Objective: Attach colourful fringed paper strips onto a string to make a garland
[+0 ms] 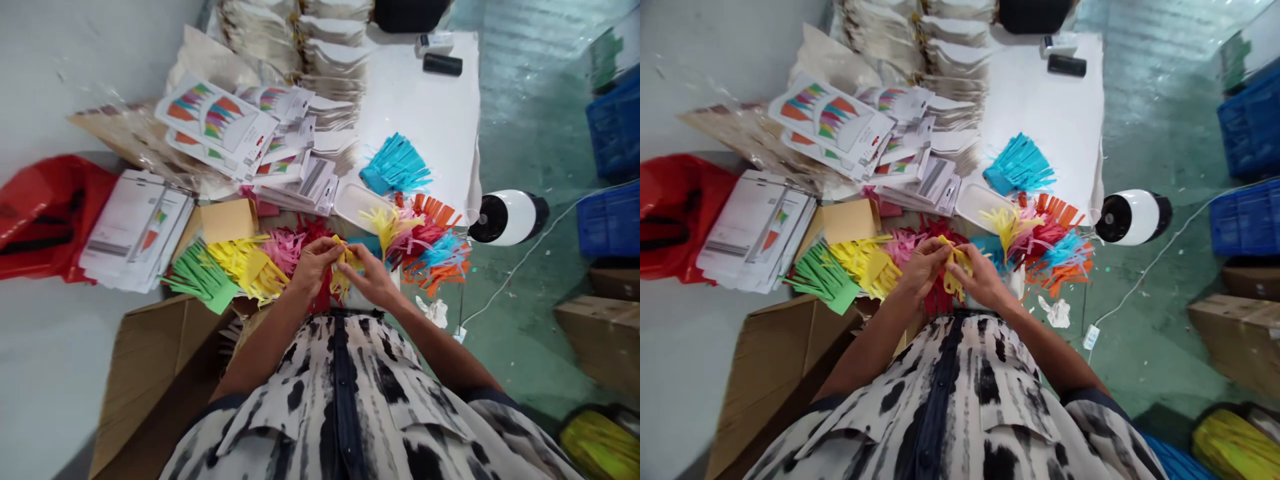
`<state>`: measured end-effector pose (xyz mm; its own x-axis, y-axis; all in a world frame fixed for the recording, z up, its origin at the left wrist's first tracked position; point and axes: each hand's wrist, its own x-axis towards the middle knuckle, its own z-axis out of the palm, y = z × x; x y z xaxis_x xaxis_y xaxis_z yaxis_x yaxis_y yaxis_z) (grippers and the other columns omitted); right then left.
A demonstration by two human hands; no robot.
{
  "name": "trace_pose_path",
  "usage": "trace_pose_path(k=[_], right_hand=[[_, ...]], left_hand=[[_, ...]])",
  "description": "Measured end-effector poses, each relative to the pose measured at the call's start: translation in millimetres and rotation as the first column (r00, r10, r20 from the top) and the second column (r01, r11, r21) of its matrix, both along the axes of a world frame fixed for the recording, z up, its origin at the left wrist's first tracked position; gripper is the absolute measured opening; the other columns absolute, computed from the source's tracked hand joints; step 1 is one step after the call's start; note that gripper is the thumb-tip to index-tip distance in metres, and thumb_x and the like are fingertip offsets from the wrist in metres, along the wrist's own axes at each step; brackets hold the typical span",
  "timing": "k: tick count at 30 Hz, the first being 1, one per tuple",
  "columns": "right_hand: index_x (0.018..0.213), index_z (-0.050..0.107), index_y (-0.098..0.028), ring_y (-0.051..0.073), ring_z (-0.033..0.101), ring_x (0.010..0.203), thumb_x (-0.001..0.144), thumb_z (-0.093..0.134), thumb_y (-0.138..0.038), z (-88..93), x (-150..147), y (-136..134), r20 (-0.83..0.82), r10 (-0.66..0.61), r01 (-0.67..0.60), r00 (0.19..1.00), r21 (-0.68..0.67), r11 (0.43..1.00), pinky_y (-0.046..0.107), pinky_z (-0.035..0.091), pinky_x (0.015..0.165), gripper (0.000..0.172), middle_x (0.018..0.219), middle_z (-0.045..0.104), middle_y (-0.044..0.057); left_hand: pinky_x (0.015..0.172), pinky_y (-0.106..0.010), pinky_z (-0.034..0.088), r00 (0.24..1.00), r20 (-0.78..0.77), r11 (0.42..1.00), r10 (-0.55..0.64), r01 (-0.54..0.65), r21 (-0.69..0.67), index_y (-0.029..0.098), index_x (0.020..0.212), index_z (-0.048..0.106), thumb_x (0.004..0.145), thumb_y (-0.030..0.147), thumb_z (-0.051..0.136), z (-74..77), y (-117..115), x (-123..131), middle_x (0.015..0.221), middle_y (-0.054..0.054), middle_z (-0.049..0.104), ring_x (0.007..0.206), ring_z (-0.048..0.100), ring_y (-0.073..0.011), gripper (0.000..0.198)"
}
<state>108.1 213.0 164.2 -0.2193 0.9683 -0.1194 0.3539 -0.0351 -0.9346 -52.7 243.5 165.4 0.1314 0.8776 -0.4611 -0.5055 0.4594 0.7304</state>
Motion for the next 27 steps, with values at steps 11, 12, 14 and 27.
trace_pose_path(k=[11,12,14,27], right_hand=[[0.126,0.070,-0.023,0.025,0.069,0.113,0.087,0.061,-0.009,-55.3,47,58,0.515,0.460,-0.445,0.723,-0.162,0.881,0.031,0.047,0.092,0.042,0.127,0.076,0.008],[0.127,0.071,-0.023,0.026,0.068,0.115,0.090,0.058,-0.010,-57.3,49,77,0.578,0.361,-0.374,0.731,-0.103,0.922,0.033,0.046,0.094,0.041,0.127,0.075,0.009],[0.123,0.073,-0.022,0.027,0.067,0.113,0.098,0.050,-0.015,-64.3,46,116,0.697,0.150,-0.226,0.701,0.018,0.974,0.037,0.044,0.096,0.035,0.123,0.075,0.011],[0.106,0.078,-0.020,0.031,0.060,0.105,0.103,0.051,-0.027,-116.9,27,188,0.845,0.067,-0.254,0.531,0.083,0.964,0.044,0.035,0.091,0.028,0.109,0.075,0.015]], left_hand=[[0.074,-0.030,0.064,0.988,-0.094,0.990,0.122,-0.128,-0.058,0.018,0.083,0.068,0.066,0.041,0.099,5.5,-20,-30,0.074,-0.002,0.079,0.071,0.078,-0.0186,0.042],[0.070,-0.029,0.063,0.986,-0.115,0.988,0.120,-0.129,-0.081,0.017,0.084,0.070,0.066,0.040,0.100,5.1,-20,-29,0.074,-0.002,0.079,0.069,0.077,-0.0184,0.042],[0.064,-0.026,0.062,0.984,-0.141,0.985,0.111,-0.127,-0.114,0.016,0.086,0.073,0.065,0.040,0.100,3.6,-21,-24,0.075,-0.004,0.080,0.066,0.076,-0.0177,0.041],[0.059,-0.019,0.054,0.968,-0.201,0.972,0.154,-0.185,-0.146,0.017,0.092,0.077,0.076,0.040,0.090,-2.8,-20,0,0.077,-0.001,0.075,0.059,0.065,-0.0080,0.031]])
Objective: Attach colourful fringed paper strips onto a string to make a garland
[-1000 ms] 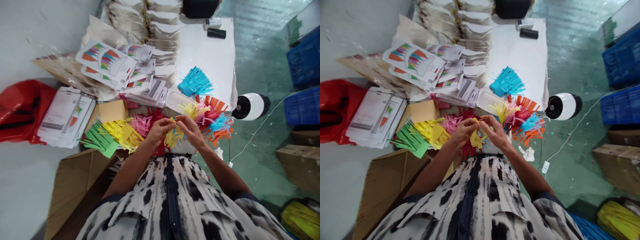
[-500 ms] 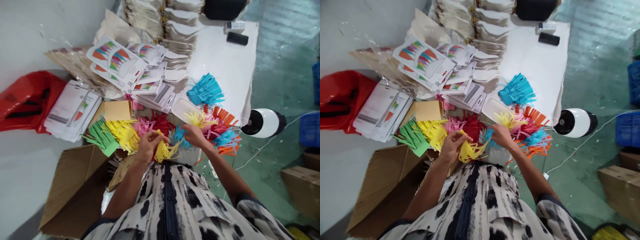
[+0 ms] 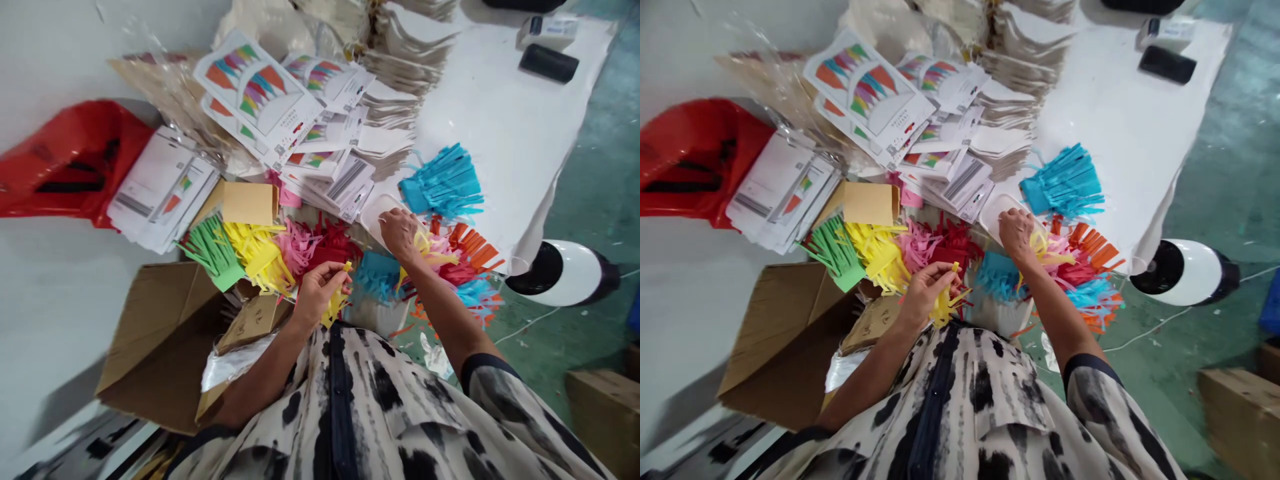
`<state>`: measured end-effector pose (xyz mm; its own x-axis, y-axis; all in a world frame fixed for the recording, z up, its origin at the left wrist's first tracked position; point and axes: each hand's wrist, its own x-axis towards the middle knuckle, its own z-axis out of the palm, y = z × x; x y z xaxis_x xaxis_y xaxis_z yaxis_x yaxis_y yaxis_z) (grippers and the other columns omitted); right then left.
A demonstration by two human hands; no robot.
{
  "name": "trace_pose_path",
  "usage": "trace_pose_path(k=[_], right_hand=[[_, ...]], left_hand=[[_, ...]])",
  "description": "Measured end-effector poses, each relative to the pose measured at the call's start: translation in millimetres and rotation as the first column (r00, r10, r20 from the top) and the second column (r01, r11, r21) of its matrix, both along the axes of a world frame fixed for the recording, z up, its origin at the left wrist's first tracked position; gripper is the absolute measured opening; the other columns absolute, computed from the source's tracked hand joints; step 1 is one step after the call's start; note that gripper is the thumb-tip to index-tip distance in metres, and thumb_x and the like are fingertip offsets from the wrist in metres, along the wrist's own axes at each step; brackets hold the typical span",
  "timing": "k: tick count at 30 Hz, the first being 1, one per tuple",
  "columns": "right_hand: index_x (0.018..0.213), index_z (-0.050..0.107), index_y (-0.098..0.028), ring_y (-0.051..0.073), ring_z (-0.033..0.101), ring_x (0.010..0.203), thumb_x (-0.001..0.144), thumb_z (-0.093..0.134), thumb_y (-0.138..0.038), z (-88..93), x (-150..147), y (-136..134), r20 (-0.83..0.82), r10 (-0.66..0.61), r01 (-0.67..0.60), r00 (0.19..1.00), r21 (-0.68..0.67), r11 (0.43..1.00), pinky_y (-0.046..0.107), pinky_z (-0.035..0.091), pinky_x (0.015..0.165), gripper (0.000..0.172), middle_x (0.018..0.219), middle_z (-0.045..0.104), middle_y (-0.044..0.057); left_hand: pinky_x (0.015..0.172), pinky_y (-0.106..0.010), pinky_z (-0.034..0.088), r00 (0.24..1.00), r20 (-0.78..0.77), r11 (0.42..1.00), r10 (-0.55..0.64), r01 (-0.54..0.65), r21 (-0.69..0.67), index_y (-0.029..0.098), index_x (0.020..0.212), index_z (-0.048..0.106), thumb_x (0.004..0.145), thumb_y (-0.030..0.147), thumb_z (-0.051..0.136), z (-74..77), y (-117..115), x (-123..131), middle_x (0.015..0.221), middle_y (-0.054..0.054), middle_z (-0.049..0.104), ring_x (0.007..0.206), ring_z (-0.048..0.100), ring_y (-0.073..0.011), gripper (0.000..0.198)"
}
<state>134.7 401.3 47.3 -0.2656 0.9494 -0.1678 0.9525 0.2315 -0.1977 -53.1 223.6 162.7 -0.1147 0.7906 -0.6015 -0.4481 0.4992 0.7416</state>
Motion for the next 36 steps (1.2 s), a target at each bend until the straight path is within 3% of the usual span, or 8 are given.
trace_pose_path(k=[5,9,14,19,26,29,32,36], right_hand=[[0.106,0.080,-0.022,0.029,0.065,0.102,0.100,0.057,-0.029,36.5,5,-29,-0.251,-0.061,0.087,0.966,0.091,0.992,0.042,0.042,0.093,0.025,0.106,0.078,0.011],[0.100,0.080,-0.024,0.021,0.071,0.089,0.100,0.062,-0.033,82.2,1,-75,-0.621,0.021,0.017,0.783,0.055,0.998,0.034,0.052,0.086,0.020,0.096,0.079,0.005],[0.098,0.081,-0.024,0.018,0.071,0.081,0.099,0.065,-0.032,120.4,3,-116,-0.768,-0.027,0.103,0.640,0.051,0.993,0.030,0.054,0.078,0.017,0.091,0.080,0.003],[0.099,0.083,-0.026,0.017,0.071,0.078,0.096,0.072,-0.036,140.6,10,-140,-0.840,-0.127,0.078,0.528,-0.101,0.992,0.030,0.056,0.077,0.015,0.091,0.081,0.002],[0.098,0.083,-0.022,0.016,0.072,0.070,0.086,0.081,-0.050,137.7,12,-157,-0.860,-0.490,0.001,0.142,-0.495,0.869,0.029,0.059,0.068,0.031,0.082,0.080,0.003],[0.100,0.083,-0.023,0.017,0.072,0.072,0.088,0.079,-0.049,138.3,15,-162,-0.876,-0.444,0.017,0.189,-0.449,0.893,0.030,0.059,0.069,0.029,0.083,0.080,0.003],[0.100,0.082,-0.024,0.018,0.072,0.076,0.094,0.075,-0.041,148.4,19,-169,-0.877,-0.242,0.079,0.414,-0.230,0.970,0.030,0.057,0.072,0.020,0.086,0.079,0.003],[0.104,0.080,-0.025,0.017,0.072,0.081,0.101,0.065,-0.028,167.1,24,-174,-0.730,0.050,-0.033,0.682,0.038,0.999,0.030,0.055,0.077,0.016,0.090,0.078,0.003]], left_hand=[[0.050,-0.016,0.040,1.000,-0.005,1.000,0.007,-0.007,0.008,0.018,0.090,0.075,0.076,0.039,0.088,1.6,-1,5,0.074,0.003,0.068,0.053,0.052,-0.0040,0.028],[0.051,-0.017,0.040,0.994,-0.105,0.999,-0.010,0.014,0.038,0.018,0.084,0.075,0.076,0.045,0.088,4.5,-5,9,0.072,0.003,0.067,0.054,0.049,-0.0047,0.031],[0.050,-0.018,0.039,0.977,-0.213,0.994,-0.020,0.042,0.102,0.018,0.085,0.079,0.075,0.048,0.089,2.8,-12,13,0.068,0.003,0.068,0.053,0.049,-0.0055,0.033],[0.053,-0.019,0.040,0.976,-0.214,0.986,-0.034,0.068,0.153,0.019,0.092,0.082,0.077,0.045,0.089,8.1,-18,19,0.071,0.002,0.071,0.055,0.051,-0.0065,0.031],[0.050,-0.019,0.037,0.992,-0.112,0.978,-0.053,0.074,0.194,0.020,0.090,0.079,0.077,0.049,0.090,16.2,-21,32,0.068,0.004,0.066,0.052,0.047,-0.0058,0.033],[0.050,-0.021,0.035,0.984,-0.160,0.974,-0.076,0.107,0.201,0.020,0.090,0.081,0.078,0.050,0.088,18.3,-24,32,0.066,0.004,0.065,0.051,0.045,-0.0063,0.032],[0.057,-0.022,0.042,0.952,-0.295,0.958,-0.080,0.155,0.240,0.021,0.091,0.082,0.083,0.049,0.085,24.2,-29,32,0.073,0.002,0.070,0.059,0.054,-0.0096,0.029],[0.077,-0.026,0.052,0.878,-0.475,0.909,-0.052,0.239,0.342,0.021,0.091,0.082,0.089,0.041,0.080,35.6,-32,33,0.087,-0.002,0.076,0.081,0.067,-0.0157,0.020]])
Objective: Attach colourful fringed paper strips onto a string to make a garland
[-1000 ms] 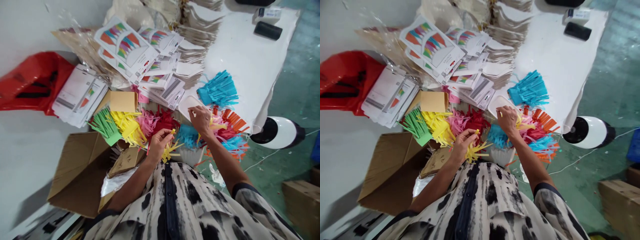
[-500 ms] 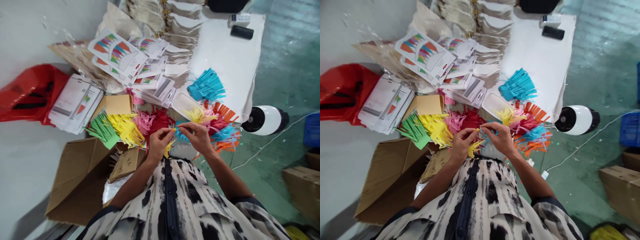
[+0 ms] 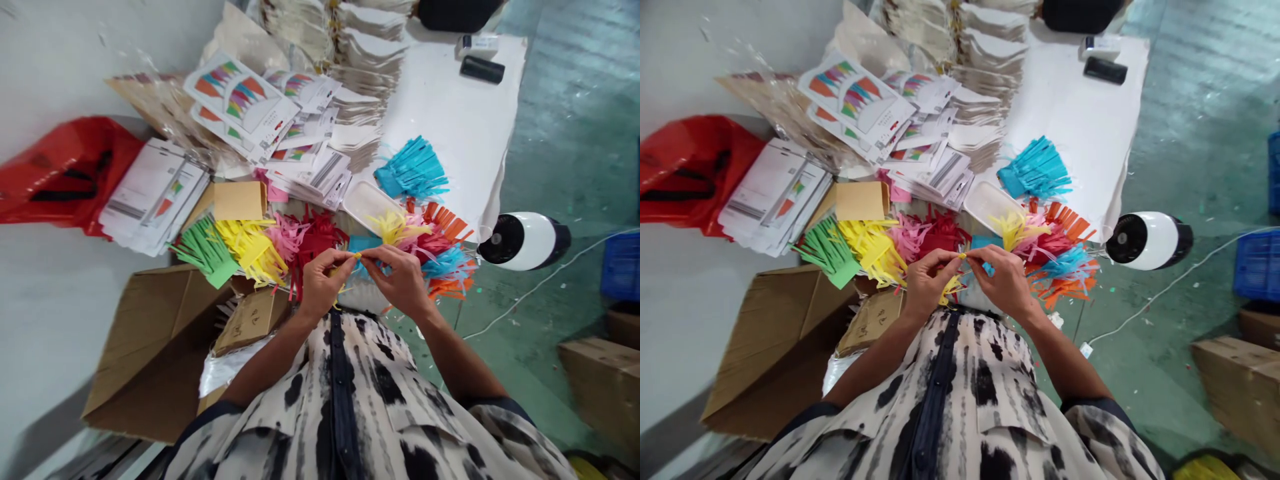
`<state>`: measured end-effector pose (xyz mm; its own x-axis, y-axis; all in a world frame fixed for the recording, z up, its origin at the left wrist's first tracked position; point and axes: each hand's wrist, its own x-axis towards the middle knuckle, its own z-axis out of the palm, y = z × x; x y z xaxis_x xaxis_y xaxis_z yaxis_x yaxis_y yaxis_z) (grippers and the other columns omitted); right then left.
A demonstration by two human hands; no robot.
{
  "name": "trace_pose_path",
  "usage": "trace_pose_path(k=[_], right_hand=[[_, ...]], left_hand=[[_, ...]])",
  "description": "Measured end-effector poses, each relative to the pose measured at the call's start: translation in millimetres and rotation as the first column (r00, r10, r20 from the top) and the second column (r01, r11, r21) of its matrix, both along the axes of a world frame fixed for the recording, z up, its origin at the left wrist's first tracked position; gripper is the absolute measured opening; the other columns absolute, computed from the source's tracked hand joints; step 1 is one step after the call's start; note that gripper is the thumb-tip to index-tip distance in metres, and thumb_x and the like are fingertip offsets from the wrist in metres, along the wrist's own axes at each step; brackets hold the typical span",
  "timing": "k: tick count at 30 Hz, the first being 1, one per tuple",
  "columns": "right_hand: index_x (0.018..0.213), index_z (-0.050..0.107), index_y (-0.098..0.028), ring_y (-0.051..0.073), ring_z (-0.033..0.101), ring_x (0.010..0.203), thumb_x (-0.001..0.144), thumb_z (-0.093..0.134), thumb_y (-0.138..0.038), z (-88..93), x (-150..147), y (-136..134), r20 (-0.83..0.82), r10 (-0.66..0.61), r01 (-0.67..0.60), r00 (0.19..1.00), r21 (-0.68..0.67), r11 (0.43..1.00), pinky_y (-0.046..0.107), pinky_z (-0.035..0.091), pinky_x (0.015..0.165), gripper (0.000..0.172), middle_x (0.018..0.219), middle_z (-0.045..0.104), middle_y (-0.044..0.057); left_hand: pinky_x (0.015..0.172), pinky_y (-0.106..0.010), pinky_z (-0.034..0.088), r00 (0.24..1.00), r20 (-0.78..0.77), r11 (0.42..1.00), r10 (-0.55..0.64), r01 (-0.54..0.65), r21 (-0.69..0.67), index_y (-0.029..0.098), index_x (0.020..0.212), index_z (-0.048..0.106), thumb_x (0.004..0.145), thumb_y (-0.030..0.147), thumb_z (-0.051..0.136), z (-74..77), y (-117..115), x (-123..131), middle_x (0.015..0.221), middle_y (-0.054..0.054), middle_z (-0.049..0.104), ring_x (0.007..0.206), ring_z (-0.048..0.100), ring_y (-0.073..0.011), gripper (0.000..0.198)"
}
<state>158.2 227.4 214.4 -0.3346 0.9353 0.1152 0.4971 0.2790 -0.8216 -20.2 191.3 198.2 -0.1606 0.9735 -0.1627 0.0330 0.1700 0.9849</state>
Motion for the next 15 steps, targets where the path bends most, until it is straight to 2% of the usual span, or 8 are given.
trace_pose_path(k=[6,9,15], right_hand=[[0.104,0.078,-0.027,0.018,0.073,0.081,0.101,0.064,-0.025,13.5,10,-2,0.122,0.069,-0.075,0.990,0.041,0.996,0.030,0.055,0.076,0.014,0.094,0.079,0.003],[0.103,0.078,-0.027,0.017,0.072,0.077,0.100,0.067,-0.026,17.4,17,-2,0.109,0.081,-0.086,0.991,0.036,0.996,0.030,0.056,0.076,0.011,0.094,0.080,0.002],[0.102,0.079,-0.028,0.017,0.071,0.075,0.100,0.070,-0.034,22.2,30,-1,0.035,0.084,-0.084,0.996,0.011,0.996,0.030,0.056,0.073,0.011,0.091,0.080,0.001]], left_hand=[[0.082,-0.029,0.054,0.974,-0.207,0.981,-0.087,0.120,0.153,0.024,0.093,0.083,0.094,0.034,0.074,12.4,-1,-2,0.091,-0.005,0.078,0.084,0.070,-0.0184,0.014],[0.084,-0.030,0.054,0.956,-0.267,0.963,-0.124,0.181,0.201,0.025,0.095,0.083,0.094,0.030,0.073,17.7,0,-4,0.092,-0.005,0.078,0.086,0.071,-0.0189,0.012],[0.086,-0.032,0.055,0.930,-0.313,0.944,-0.193,0.263,0.199,0.026,0.094,0.084,0.093,0.030,0.073,24.1,3,0,0.092,-0.005,0.079,0.087,0.072,-0.0202,0.012]])
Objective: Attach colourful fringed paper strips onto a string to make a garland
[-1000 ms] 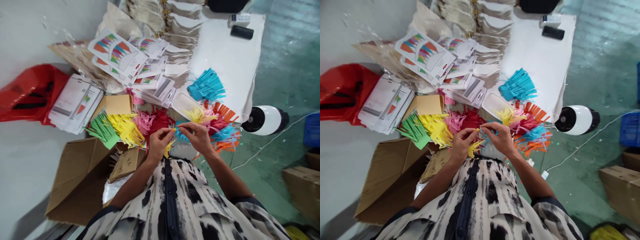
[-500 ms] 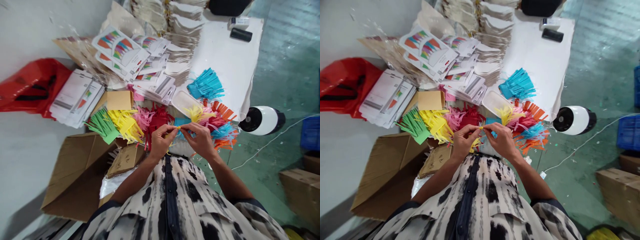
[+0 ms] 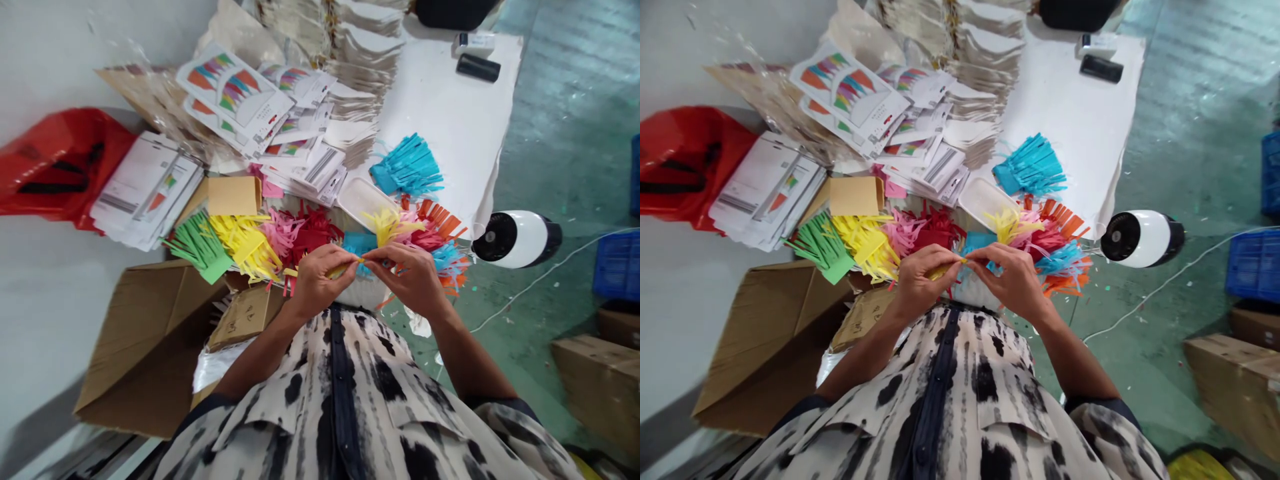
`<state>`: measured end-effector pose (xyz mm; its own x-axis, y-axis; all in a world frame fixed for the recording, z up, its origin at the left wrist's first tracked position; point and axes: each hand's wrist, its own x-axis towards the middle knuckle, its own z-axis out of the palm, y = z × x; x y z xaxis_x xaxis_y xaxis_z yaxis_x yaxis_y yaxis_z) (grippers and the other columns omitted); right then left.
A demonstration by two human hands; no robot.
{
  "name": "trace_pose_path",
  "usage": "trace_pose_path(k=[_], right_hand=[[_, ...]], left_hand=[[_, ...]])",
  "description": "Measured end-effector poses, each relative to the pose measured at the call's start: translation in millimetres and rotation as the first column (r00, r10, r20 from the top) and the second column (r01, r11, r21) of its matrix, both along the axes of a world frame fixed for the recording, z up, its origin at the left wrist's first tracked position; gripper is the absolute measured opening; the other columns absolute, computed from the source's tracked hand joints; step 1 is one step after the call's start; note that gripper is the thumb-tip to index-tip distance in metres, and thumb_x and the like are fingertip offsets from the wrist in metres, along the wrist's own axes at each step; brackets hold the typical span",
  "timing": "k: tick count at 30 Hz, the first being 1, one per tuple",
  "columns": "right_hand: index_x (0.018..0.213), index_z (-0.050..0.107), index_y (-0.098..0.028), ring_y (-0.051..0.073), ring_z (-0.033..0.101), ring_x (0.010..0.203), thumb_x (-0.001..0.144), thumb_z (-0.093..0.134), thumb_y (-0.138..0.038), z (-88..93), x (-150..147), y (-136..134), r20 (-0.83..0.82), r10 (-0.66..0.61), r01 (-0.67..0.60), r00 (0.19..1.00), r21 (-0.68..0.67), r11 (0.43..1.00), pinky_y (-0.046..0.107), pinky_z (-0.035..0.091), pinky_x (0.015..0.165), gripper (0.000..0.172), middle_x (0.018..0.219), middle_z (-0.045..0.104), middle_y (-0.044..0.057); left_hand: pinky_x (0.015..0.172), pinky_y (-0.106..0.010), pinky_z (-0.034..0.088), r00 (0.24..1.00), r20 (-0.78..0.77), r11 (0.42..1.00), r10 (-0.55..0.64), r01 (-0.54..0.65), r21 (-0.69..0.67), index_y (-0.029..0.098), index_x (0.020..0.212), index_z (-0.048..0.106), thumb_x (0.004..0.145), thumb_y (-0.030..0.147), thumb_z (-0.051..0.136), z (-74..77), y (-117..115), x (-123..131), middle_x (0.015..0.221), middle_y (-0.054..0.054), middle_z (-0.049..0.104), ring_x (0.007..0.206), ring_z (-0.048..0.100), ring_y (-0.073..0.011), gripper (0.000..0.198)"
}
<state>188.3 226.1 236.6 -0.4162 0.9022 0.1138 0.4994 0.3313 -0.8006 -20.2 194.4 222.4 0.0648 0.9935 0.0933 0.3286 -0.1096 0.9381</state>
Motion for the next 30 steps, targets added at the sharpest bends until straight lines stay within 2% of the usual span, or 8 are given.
trace_pose_path(k=[6,13,18,22,26,30], right_hand=[[0.096,0.076,-0.027,0.016,0.069,0.076,0.099,0.070,-0.029,1.9,5,-3,0.054,-0.014,0.012,0.998,0.052,0.999,0.029,0.055,0.076,0.007,0.088,0.078,0.000],[0.093,0.072,-0.026,0.017,0.066,0.074,0.100,0.061,-0.024,3.7,8,-9,0.127,-0.042,0.033,0.991,0.073,0.997,0.030,0.052,0.072,0.013,0.084,0.074,0.001],[0.100,0.077,-0.029,0.019,0.072,0.081,0.100,0.068,-0.030,-3.0,11,-8,-0.006,-0.050,0.051,0.999,0.008,0.999,0.032,0.056,0.076,0.009,0.093,0.080,0.001],[0.103,0.081,-0.030,0.019,0.074,0.081,0.099,0.072,-0.032,-5.8,13,-7,-0.115,-0.048,0.041,0.992,-0.062,0.997,0.032,0.056,0.073,0.011,0.093,0.081,0.001],[0.109,0.081,-0.032,0.019,0.074,0.085,0.100,0.069,-0.031,-5.3,13,-7,-0.154,-0.066,0.054,0.986,-0.079,0.995,0.032,0.056,0.076,0.015,0.098,0.080,0.001],[0.104,0.080,-0.028,0.018,0.072,0.080,0.100,0.069,-0.031,-7.4,12,-8,-0.144,-0.118,0.104,0.983,-0.100,0.990,0.032,0.055,0.074,0.013,0.090,0.078,0.002]], left_hand=[[0.087,-0.032,0.055,0.999,-0.004,0.999,-0.042,0.042,0.014,0.026,0.095,0.083,0.093,0.029,0.073,-0.7,1,7,0.093,-0.006,0.079,0.088,0.072,-0.0205,0.011],[0.088,-0.034,0.054,0.997,0.037,0.997,-0.067,0.068,-0.040,0.026,0.093,0.083,0.094,0.037,0.075,-0.9,2,15,0.092,-0.006,0.079,0.089,0.072,-0.0217,0.014],[0.088,-0.034,0.054,0.997,0.053,0.998,-0.055,0.057,-0.039,0.026,0.092,0.082,0.096,0.037,0.072,-3.3,2,17,0.092,-0.007,0.079,0.089,0.072,-0.0222,0.015],[0.087,-0.034,0.055,0.996,0.076,0.998,-0.049,0.052,-0.039,0.025,0.090,0.083,0.096,0.037,0.073,-5.4,3,19,0.091,-0.007,0.078,0.089,0.071,-0.0219,0.017],[0.083,-0.032,0.055,0.988,0.152,0.995,0.027,-0.012,-0.096,0.025,0.088,0.084,0.092,0.039,0.078,-7.9,3,23,0.089,-0.006,0.079,0.084,0.072,-0.0211,0.015],[0.078,-0.030,0.055,0.973,0.211,0.982,0.090,-0.052,-0.180,0.024,0.091,0.084,0.088,0.041,0.082,-11.8,1,28,0.088,-0.004,0.080,0.080,0.072,-0.0202,0.017]])
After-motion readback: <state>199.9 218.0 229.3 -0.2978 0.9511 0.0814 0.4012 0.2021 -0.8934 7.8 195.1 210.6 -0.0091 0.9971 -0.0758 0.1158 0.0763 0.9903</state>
